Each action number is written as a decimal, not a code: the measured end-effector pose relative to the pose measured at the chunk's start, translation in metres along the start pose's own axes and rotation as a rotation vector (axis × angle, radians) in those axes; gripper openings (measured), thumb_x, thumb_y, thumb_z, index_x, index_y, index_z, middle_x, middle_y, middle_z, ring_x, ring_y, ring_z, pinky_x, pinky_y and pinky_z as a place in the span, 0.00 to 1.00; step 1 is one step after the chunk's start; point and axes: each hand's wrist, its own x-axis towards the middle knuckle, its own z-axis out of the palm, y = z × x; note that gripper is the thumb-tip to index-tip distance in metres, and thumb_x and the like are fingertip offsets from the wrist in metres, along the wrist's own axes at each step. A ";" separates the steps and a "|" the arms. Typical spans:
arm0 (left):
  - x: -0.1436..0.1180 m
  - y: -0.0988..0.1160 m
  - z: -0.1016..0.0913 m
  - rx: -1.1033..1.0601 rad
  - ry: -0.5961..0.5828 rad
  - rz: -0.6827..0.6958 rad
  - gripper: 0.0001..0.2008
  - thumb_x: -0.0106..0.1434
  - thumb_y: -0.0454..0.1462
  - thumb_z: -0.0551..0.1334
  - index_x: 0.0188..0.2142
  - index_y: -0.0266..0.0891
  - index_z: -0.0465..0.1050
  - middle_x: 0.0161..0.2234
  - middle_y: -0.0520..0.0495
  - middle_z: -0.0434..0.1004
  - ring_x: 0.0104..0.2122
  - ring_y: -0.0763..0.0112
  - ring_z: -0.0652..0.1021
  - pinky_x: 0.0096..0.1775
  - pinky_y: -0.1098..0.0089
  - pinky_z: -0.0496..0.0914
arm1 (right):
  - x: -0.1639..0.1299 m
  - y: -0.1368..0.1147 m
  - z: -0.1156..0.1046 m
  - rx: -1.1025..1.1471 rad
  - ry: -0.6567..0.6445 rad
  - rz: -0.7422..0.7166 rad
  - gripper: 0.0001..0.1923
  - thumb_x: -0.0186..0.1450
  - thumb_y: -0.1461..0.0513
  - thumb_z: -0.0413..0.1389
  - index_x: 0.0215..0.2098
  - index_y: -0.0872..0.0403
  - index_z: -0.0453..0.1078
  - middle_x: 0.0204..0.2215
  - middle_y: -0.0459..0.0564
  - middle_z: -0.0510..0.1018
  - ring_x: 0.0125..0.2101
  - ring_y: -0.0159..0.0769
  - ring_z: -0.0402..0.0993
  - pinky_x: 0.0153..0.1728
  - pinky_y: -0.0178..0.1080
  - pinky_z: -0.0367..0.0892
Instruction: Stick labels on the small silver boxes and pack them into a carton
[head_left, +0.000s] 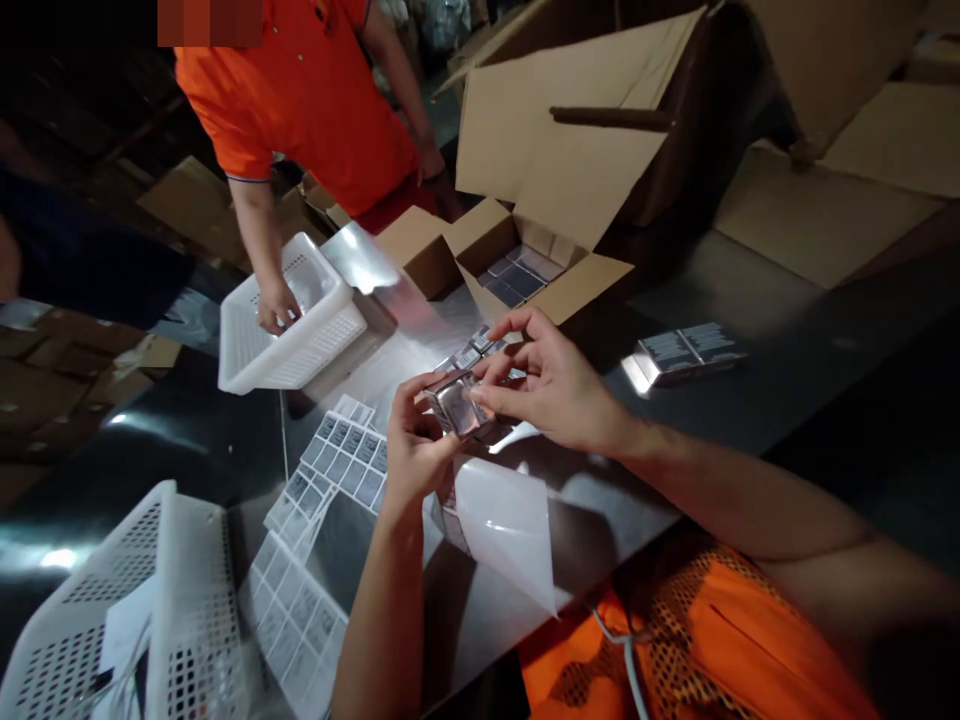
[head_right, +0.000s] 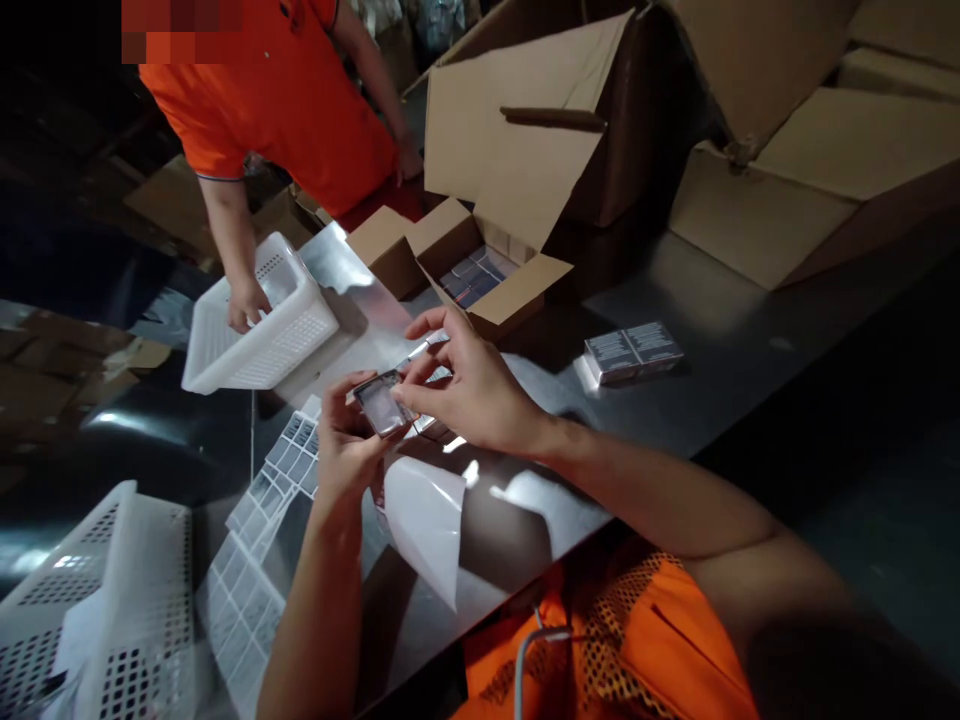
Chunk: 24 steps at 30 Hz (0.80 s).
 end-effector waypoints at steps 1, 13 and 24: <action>0.000 0.001 0.001 0.004 -0.006 0.007 0.29 0.45 0.35 0.77 0.47 0.44 0.70 0.40 0.51 0.82 0.28 0.76 0.79 0.28 0.78 0.71 | -0.001 0.000 0.000 -0.027 0.021 -0.012 0.25 0.55 0.64 0.68 0.44 0.48 0.60 0.22 0.38 0.72 0.41 0.40 0.79 0.34 0.36 0.76; 0.002 0.009 -0.008 0.292 -0.093 0.043 0.38 0.49 0.41 0.73 0.60 0.49 0.69 0.48 0.44 0.78 0.26 0.74 0.74 0.24 0.73 0.68 | 0.015 -0.008 -0.010 0.085 -0.187 0.338 0.40 0.50 0.52 0.72 0.57 0.46 0.63 0.44 0.55 0.79 0.39 0.48 0.81 0.37 0.48 0.80; -0.009 0.035 -0.010 0.893 -0.133 0.306 0.37 0.55 0.37 0.69 0.64 0.48 0.63 0.54 0.41 0.75 0.49 0.53 0.79 0.47 0.56 0.77 | 0.017 0.016 -0.009 -0.064 -0.114 0.242 0.38 0.50 0.53 0.72 0.58 0.51 0.72 0.38 0.50 0.80 0.40 0.44 0.80 0.44 0.48 0.77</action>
